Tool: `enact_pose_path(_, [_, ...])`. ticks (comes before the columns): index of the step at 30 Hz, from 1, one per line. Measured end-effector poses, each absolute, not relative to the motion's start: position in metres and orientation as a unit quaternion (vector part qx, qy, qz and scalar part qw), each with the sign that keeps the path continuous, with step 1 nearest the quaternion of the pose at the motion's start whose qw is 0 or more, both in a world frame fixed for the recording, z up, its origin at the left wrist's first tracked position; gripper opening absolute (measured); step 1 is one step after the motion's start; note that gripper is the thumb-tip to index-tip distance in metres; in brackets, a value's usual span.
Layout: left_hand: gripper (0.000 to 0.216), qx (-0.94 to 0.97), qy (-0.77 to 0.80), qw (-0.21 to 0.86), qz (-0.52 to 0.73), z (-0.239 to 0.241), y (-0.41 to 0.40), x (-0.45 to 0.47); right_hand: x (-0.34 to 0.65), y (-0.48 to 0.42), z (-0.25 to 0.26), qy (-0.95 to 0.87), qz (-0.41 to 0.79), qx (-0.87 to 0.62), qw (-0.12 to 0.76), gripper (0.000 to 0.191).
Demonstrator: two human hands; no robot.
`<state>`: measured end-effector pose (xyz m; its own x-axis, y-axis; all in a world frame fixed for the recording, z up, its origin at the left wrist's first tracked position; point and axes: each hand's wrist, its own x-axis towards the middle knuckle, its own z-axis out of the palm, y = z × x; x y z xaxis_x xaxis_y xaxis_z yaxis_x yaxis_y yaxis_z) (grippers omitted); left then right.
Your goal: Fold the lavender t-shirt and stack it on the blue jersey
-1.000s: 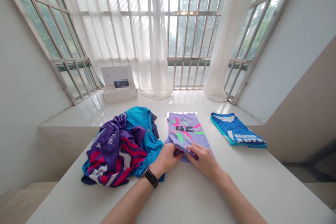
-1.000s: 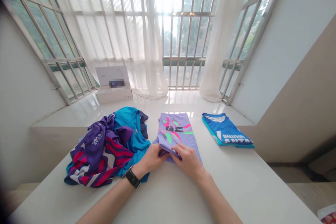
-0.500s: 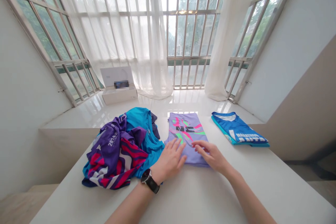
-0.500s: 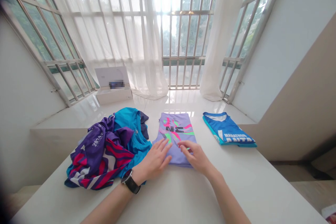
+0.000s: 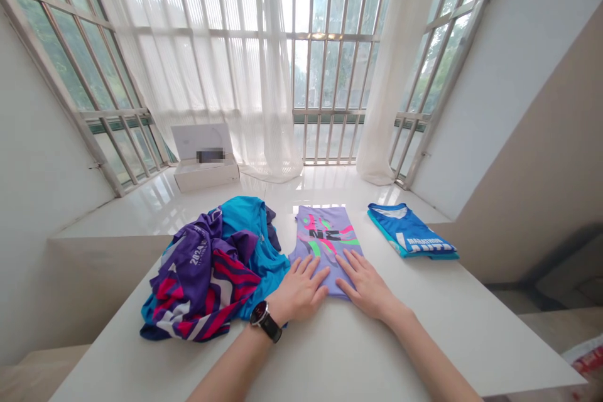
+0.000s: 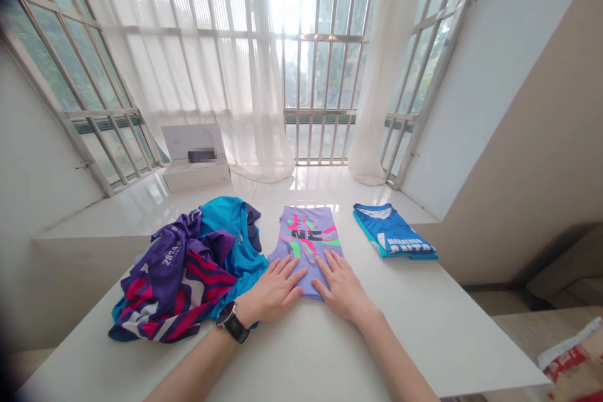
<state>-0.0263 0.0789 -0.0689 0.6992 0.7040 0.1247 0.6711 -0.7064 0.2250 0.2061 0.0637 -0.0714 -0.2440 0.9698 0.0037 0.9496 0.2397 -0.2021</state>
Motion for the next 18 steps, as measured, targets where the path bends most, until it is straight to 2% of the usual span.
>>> enact_pose_path(6, [0.036,0.920,0.366,0.048,0.136,-0.047,0.064,-0.021,0.192,0.026,-0.069,-0.757,0.080,-0.646,0.060,0.070])
enact_pose_path(12, [0.035,0.923,0.370,0.006,0.102,-0.031,0.043,-0.010,0.165,-0.024,-0.059,-0.701,0.070,-0.709,0.026,0.070])
enact_pose_path(18, [0.036,0.936,0.340,0.030,0.083,-0.026,0.040,-0.013,0.126,-0.064,-0.040,-0.670,0.056,-0.740,0.006,0.077])
